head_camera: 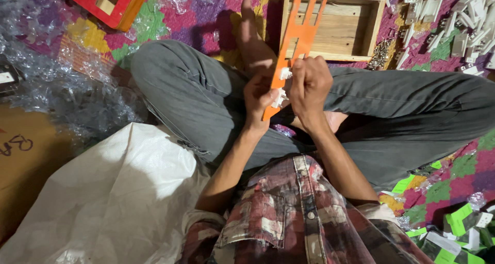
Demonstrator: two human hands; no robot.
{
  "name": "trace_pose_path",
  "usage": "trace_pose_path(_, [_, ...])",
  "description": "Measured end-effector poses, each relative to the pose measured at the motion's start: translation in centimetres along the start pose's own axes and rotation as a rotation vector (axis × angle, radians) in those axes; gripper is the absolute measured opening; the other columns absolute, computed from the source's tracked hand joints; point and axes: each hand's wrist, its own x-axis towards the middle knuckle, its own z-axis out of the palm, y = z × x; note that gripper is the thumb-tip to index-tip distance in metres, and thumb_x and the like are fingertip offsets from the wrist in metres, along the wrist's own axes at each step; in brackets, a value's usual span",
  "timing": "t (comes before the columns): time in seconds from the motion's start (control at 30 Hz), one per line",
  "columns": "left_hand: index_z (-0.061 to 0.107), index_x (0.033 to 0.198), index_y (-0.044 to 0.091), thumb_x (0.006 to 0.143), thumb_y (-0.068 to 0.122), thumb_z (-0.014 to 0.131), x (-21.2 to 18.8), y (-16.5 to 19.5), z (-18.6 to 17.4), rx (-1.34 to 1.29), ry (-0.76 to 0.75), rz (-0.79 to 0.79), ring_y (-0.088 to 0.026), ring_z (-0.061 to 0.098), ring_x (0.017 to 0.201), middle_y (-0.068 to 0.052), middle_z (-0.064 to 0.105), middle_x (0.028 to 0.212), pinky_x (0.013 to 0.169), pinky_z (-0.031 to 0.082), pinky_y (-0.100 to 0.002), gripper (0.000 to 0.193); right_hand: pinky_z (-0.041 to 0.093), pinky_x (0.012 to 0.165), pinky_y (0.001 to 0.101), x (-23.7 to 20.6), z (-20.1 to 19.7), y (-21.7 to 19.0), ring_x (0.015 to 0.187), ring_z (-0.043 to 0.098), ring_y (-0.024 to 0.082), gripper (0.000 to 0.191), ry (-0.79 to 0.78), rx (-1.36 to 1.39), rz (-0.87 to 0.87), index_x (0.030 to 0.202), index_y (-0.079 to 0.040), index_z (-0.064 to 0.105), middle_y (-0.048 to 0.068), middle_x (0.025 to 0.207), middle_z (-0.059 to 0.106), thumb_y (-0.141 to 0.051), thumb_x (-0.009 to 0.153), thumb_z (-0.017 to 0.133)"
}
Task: The person sits cross-legged on a matted floor and assembles electrical switch panels. They fit white switch and socket modules into the cutouts of an orange plastic faceplate, press the modules into place, and take small screws from a wooden parts box to secure the components, working on one panel at a time.
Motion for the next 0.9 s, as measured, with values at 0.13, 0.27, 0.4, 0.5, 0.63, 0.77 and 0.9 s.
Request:
trace_pose_path(0.13, [0.056,0.137,-0.001,0.094,0.031,0.063,0.4,-0.1,-0.7,-0.257,0.025,-0.055,-0.023,0.064,0.12,-0.012,0.066,0.128,0.107,0.05,-0.038,0.054,0.04,0.101,0.0465,0.1,-0.7,-0.5,0.118,0.045,0.03,0.016,0.02,0.102,-0.026,0.102,-0.004,0.062,0.015,0.121,0.05,-0.017,0.11,0.057])
trace_pose_path(0.27, [0.054,0.143,-0.002,0.099,0.038,0.057,0.3,-0.3,-1.4,-0.47,0.069,-0.137,-0.028,0.06,0.128,-0.015,0.063,0.136,0.114,0.045,-0.044,0.059,0.038,0.123,0.049,0.2,-1.1,-0.9,0.154,0.024,0.039,0.033,-0.167,0.435,0.02,0.127,-0.005,0.064,0.02,0.157,0.027,-0.025,0.101,0.07])
trace_pose_path(0.4, [0.053,0.142,0.0,0.099,0.041,0.055,0.3,-0.2,-1.8,-0.573,0.119,-0.19,-0.029,0.059,0.127,-0.014,0.062,0.136,0.113,0.043,-0.046,0.059,0.02,0.133,0.0493,0.3,-0.9,-0.3,0.166,0.018,0.036,0.041,-0.291,0.323,-0.088,0.136,-0.008,0.071,0.018,0.173,0.021,-0.018,0.097,0.078])
trace_pose_path(0.5, [0.053,0.143,-0.001,0.099,0.041,0.054,0.4,0.2,-1.5,-0.588,0.121,-0.167,-0.028,0.059,0.128,-0.014,0.062,0.136,0.114,0.043,-0.045,0.061,0.023,0.134,0.0465,0.2,-0.6,0.3,0.162,0.024,0.033,0.037,-0.28,0.502,-0.079,0.131,-0.007,0.071,0.015,0.169,0.025,-0.015,0.097,0.081])
trace_pose_path(0.63, [0.054,0.141,-0.002,0.099,0.043,0.054,0.6,0.6,-1.1,-0.574,0.054,-0.131,-0.03,0.059,0.128,-0.016,0.062,0.137,0.114,0.043,-0.045,0.063,0.037,0.129,0.0435,-0.3,-0.3,0.4,0.161,0.029,0.032,0.026,-0.241,0.649,0.014,0.117,-0.011,0.065,0.014,0.163,0.032,-0.01,0.1,0.084])
trace_pose_path(0.77, [0.054,0.142,-0.001,0.1,0.043,0.054,0.3,0.6,-1.2,-0.623,0.069,-0.154,-0.031,0.058,0.126,-0.015,0.062,0.136,0.113,0.043,-0.047,0.061,0.035,0.132,0.0453,-0.3,-0.7,0.3,0.16,0.032,0.035,0.041,-0.261,0.551,0.031,0.131,-0.005,0.066,0.015,0.163,0.033,-0.008,0.094,0.085])
trace_pose_path(0.9, [0.053,0.144,-0.001,0.099,0.042,0.055,0.4,0.6,-1.2,-0.604,0.133,-0.156,-0.029,0.058,0.129,-0.014,0.062,0.138,0.115,0.042,-0.044,0.062,0.04,0.127,0.0454,0.2,-0.7,0.4,0.16,0.031,0.036,0.032,-0.288,0.606,0.031,0.121,-0.003,0.073,0.016,0.163,0.033,-0.008,0.091,0.085])
